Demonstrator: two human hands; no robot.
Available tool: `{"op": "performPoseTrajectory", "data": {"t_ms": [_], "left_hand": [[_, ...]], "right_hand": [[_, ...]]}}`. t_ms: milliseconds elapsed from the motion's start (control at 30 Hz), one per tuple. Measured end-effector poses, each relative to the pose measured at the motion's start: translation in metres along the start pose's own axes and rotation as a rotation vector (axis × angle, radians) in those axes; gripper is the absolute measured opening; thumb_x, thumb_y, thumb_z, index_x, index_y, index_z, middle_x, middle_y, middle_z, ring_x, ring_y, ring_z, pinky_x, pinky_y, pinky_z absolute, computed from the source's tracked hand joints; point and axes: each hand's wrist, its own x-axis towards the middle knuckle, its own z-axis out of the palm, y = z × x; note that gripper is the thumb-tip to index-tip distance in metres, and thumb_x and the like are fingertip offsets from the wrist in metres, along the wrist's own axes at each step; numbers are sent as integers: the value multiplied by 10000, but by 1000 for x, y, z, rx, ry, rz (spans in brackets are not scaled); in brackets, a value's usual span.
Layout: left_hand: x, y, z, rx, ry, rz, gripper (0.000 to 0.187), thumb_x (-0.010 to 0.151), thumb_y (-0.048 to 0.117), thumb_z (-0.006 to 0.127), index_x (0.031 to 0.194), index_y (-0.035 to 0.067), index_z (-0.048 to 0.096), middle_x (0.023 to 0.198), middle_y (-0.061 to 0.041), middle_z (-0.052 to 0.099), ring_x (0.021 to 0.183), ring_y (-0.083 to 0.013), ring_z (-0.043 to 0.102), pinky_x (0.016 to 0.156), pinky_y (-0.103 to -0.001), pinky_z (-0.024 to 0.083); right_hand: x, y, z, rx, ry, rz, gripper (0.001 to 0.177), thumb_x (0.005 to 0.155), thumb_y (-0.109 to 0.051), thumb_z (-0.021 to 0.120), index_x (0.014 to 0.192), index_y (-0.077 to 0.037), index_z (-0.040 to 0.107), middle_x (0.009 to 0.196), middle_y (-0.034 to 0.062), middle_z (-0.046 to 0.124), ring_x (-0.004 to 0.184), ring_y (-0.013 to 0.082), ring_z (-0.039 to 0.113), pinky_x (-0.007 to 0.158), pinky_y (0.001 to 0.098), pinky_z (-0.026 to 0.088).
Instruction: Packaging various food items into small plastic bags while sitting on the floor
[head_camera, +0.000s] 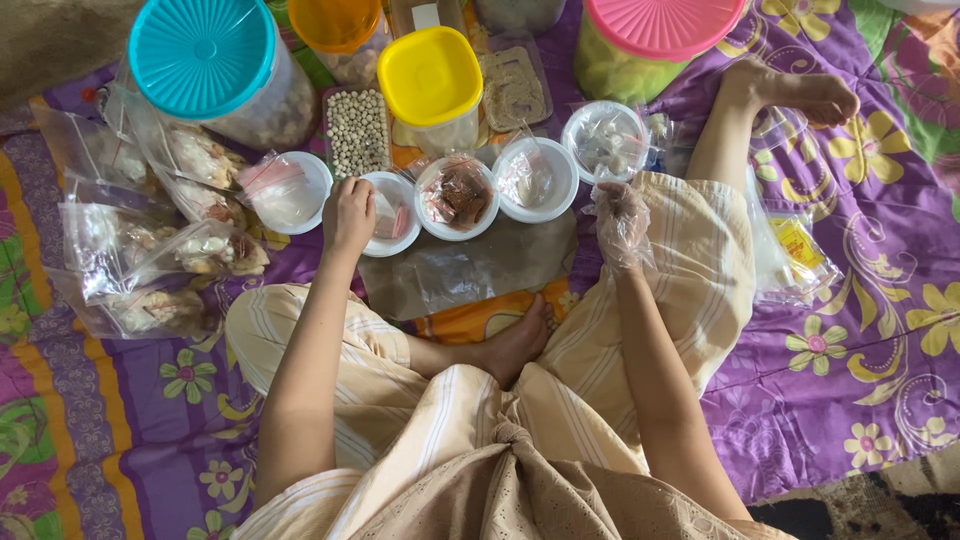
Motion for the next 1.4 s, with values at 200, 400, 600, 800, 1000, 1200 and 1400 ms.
{"op": "performPoseTrajectory", "data": {"t_ms": [200, 400, 600, 800, 1000, 1200, 1400], "left_hand": [[3, 4, -10, 14, -1, -22, 87, 919, 77, 662, 965, 108, 595, 979, -66, 607, 941, -307, 669, 731, -401, 595], [8, 1, -12, 24, 30, -22, 117, 891, 96, 682, 963, 116, 592, 943, -85, 600, 910, -329, 676, 710, -416, 597], [7, 5, -12, 15, 82, -43, 125, 878, 119, 691, 958, 144, 598, 954, -76, 607, 890, -326, 676, 713, -424, 599], [-2, 23, -18, -78, 116, -52, 101, 901, 118, 665, 950, 157, 586, 924, -61, 602, 850, -325, 696, 700, -425, 593], [-12, 40, 9, -131, 157, 89, 62, 916, 138, 673, 947, 162, 625, 948, -54, 640, 863, -287, 697, 727, -389, 588], [-9, 88, 28, -243, 142, 264, 86, 902, 151, 695, 963, 191, 651, 996, -11, 656, 913, -235, 690, 762, -343, 577], [-18, 126, 26, -389, 90, 374, 86, 925, 104, 676, 989, 154, 651, 1014, -35, 662, 962, -245, 700, 804, -345, 590]], "right_hand": [[1, 1, -3, -23, -38, 23, 207, 922, -149, 642, 1011, -262, 790, 833, 48, 741, 711, 279, 703, 637, 427, 545], [5, 16, 1, -37, -4, 13, 191, 924, -181, 654, 1003, -294, 785, 845, 20, 746, 734, 243, 715, 644, 385, 556], [-5, -20, -19, -67, -18, 15, 151, 937, -209, 689, 1052, -263, 770, 913, 102, 755, 871, 365, 731, 735, 494, 567], [-17, -53, -16, -99, -31, 28, 150, 976, -259, 657, 1090, -306, 742, 952, 65, 759, 898, 337, 729, 760, 523, 575], [-44, -111, -21, 9, -139, -121, 127, 1004, -210, 673, 1089, -189, 765, 851, 132, 759, 735, 292, 744, 642, 419, 602], [-91, -127, 11, 256, -387, -133, 416, 856, -232, 781, 1244, -94, 716, 1028, 146, 757, 891, 265, 726, 757, 383, 585], [-106, -96, 27, 340, -688, -58, 731, 858, -355, 822, 1499, -157, 532, 1209, 138, 696, 1012, 235, 720, 799, 354, 603]]}}
